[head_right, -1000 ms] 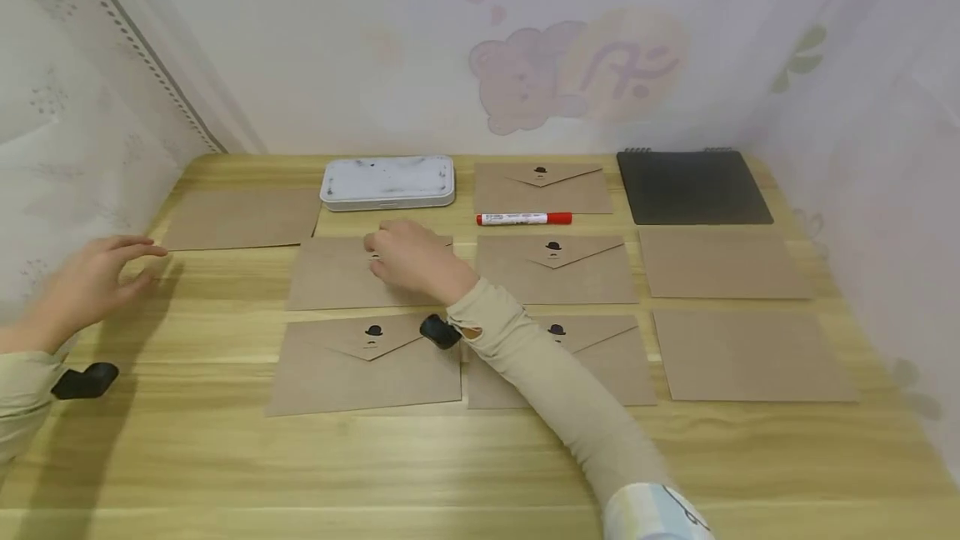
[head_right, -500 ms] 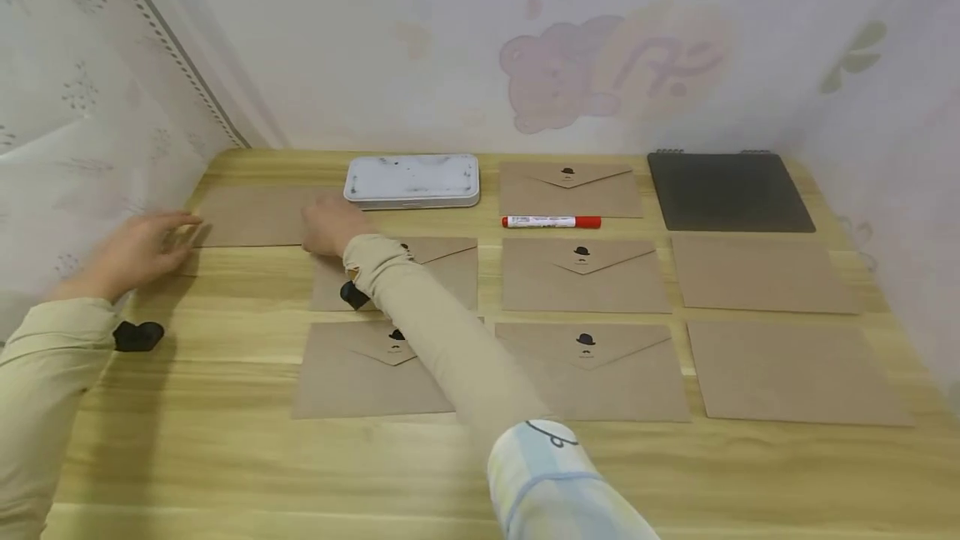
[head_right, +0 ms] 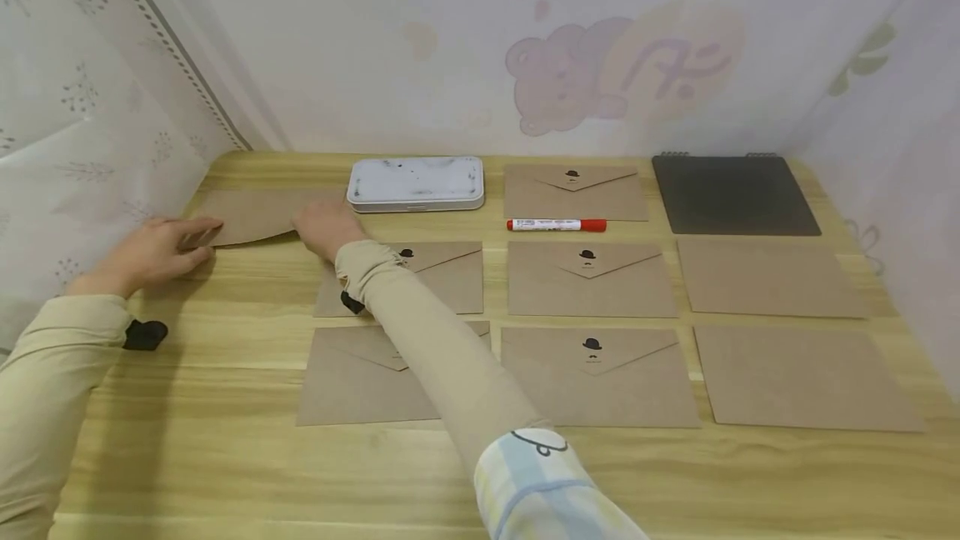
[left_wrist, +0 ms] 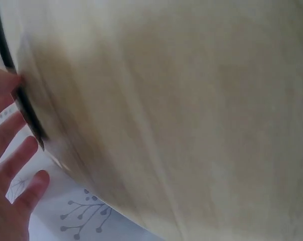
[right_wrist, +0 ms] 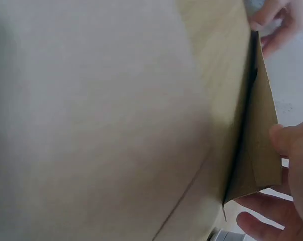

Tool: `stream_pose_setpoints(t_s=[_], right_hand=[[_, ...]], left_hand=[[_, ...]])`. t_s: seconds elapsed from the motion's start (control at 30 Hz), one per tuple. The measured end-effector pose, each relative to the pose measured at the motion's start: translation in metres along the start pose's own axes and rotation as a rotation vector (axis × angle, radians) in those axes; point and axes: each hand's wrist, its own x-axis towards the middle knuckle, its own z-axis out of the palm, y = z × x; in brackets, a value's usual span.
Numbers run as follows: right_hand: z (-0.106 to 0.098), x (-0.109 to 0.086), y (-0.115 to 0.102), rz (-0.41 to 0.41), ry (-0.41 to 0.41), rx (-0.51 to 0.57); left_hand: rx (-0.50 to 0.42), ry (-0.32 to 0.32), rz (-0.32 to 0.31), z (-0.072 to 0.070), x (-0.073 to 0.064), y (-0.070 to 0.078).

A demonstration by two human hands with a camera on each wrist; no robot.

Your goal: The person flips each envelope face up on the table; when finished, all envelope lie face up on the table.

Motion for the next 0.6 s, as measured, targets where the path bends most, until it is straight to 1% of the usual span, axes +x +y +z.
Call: stream_pose_setpoints(t_s=[0.1,0.2,0.33,0.4,0.47,0.5,0.6], right_hand=[[0.000,0.001,0.001,0.034,0.042,0.073],[0.000,0.001,0.002,0.098,0.063,0.171],[0.002,0.000,0.003,0.217,0.097,0.360],[0.003,-0.001,0.004,0.256,0.128,0.455],[0.002,-0.003,0.005,0.271,0.157,0.515],[0.002,-0.004,0.005,0.265,0.168,0.526],[-0.001,-0.006,0.008,0.239,0.185,0.532]], left_hand=[[-0.111,0.019,-0.020,0.001,-0.003,-0.002],[-0.237,0.088,-0.054,0.003,-0.007,-0.004],[-0.403,0.194,-0.170,0.003,-0.017,-0.003],[-0.484,0.249,-0.231,0.003,-0.020,-0.002],[-0.563,0.303,-0.268,0.002,-0.022,-0.001],[-0.583,0.328,-0.268,0.001,-0.022,0.000],[-0.604,0.382,-0.261,-0.001,-0.016,0.004]])
